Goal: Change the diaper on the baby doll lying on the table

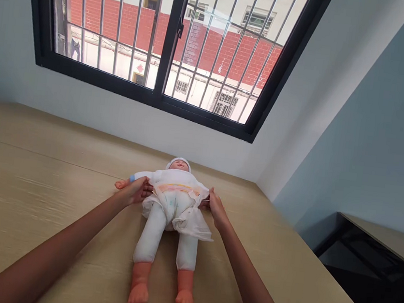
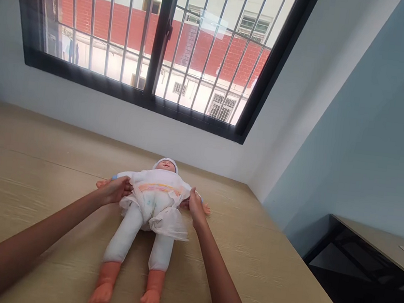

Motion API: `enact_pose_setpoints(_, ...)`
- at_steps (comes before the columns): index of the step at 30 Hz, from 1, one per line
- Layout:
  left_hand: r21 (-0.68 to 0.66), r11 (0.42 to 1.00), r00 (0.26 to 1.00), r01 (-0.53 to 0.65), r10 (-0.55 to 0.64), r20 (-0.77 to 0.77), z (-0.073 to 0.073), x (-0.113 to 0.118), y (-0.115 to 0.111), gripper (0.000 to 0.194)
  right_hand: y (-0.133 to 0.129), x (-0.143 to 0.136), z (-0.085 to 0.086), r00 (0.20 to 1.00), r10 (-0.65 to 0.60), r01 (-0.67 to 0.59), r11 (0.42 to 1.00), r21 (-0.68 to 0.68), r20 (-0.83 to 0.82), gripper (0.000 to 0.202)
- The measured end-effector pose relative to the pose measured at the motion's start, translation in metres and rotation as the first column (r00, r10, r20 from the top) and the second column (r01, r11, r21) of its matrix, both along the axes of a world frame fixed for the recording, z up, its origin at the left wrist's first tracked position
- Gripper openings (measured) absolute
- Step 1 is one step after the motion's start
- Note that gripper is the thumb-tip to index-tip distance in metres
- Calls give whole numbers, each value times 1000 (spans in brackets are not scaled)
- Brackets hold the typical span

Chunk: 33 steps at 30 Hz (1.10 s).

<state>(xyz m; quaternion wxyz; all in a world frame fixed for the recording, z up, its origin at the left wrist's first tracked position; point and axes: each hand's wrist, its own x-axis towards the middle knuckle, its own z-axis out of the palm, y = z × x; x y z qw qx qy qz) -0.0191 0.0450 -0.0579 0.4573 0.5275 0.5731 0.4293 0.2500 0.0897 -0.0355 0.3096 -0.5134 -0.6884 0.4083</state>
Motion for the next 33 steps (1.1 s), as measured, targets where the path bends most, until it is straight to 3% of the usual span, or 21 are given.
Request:
enact_pose_setpoints(5, -121, 981, 984, 149, -159, -79, 27, -16, 9, 31, 1, 11, 26, 989, 55, -69, 993, 95, 140, 43)
enact_pose_setpoints(10, -74, 950, 943, 305, -312, -119, 41, -18, 18, 32, 4, 4, 34, 941, 241, -270, 958, 97, 239, 42)
enact_pose_setpoints(14, -40, 914, 911, 403, -405, -75, 41, -33, 29, 34, 18, 7, 36, 902, 371, -386, 922, 29, 221, 43)
enact_pose_setpoints(19, -53, 903, 902, 426, -429, -46, 28, -52, 40, 35, 40, 25, 37, 864, 484, -480, 875, -62, 138, 43)
enact_pose_setpoints(25, -65, 892, 889, 448, -452, -71, 18, -52, 45, 31, 55, 42, 34, 865, 484, -471, 874, -117, 135, 40)
enact_pose_setpoints(33, -43, 918, 896, 394, -394, -205, 29, -46, 36, 30, 46, 65, 57, 838, 483, -459, 876, -150, 256, 38)
